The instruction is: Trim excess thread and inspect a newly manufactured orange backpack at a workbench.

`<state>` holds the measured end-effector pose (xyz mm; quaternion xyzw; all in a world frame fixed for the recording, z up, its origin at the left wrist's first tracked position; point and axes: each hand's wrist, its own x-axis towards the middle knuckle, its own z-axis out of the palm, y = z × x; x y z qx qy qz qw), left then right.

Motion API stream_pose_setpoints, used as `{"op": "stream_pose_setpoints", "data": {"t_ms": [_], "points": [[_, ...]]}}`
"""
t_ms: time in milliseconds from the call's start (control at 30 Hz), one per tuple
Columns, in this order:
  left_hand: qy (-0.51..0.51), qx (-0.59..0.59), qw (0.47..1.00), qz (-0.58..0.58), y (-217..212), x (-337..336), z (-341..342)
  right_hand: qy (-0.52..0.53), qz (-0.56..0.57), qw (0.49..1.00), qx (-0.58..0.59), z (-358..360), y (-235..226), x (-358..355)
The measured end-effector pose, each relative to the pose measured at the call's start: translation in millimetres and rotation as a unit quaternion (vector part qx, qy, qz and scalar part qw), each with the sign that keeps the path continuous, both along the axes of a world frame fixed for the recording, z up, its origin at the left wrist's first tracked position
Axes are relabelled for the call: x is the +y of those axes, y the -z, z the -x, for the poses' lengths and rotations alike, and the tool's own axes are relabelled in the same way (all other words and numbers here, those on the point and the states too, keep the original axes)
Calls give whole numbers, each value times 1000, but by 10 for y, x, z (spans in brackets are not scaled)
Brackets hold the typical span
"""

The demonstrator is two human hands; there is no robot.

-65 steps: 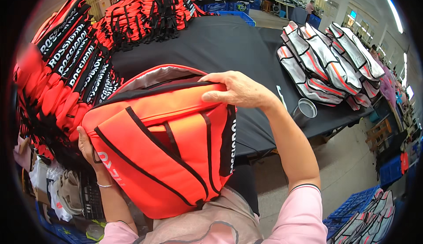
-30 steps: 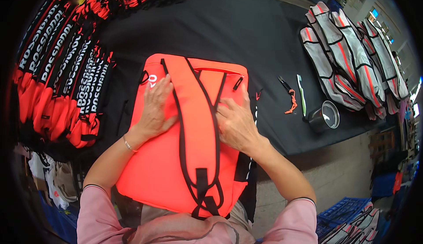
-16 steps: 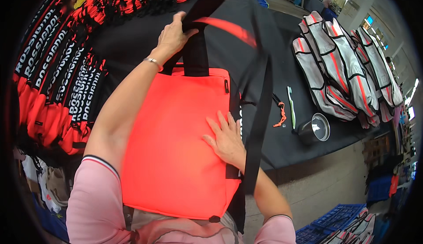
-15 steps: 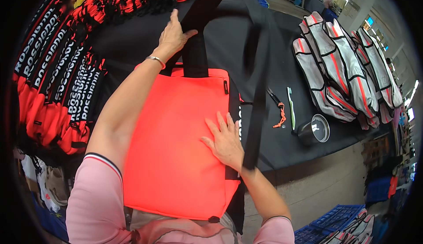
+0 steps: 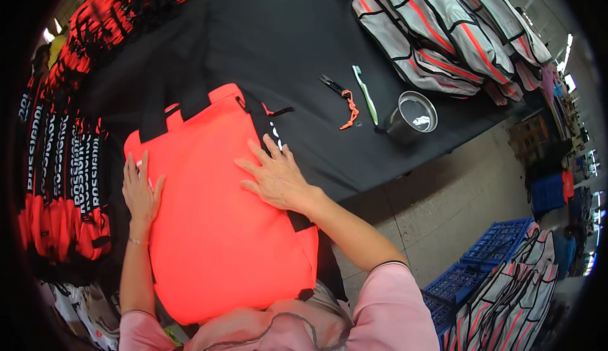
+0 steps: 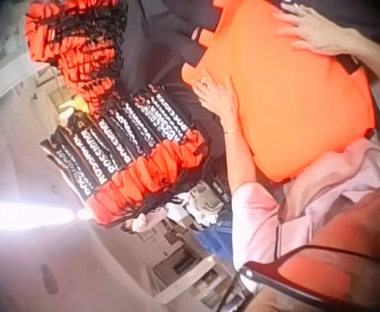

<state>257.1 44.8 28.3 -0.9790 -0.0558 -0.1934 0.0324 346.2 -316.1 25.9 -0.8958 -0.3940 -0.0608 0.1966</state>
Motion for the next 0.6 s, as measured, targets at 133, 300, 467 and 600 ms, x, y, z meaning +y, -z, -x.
{"op": "stream_pose_setpoints", "data": {"t_ms": [133,300,467,600], "points": [[-96,-4,992,-83,155,-256,337,62,-203,958,191,-577,-357,-335],[-99,-9,993,-58,95,-430,240,274,78,935,-211,-1782,175,-945],[-96,-36,995,-12,-36,-502,209,362,185,905,-125,-1732,250,-683],[102,-71,982,144,-332,-848,-307,370,61,926,-48,-1505,45,-596]]}}
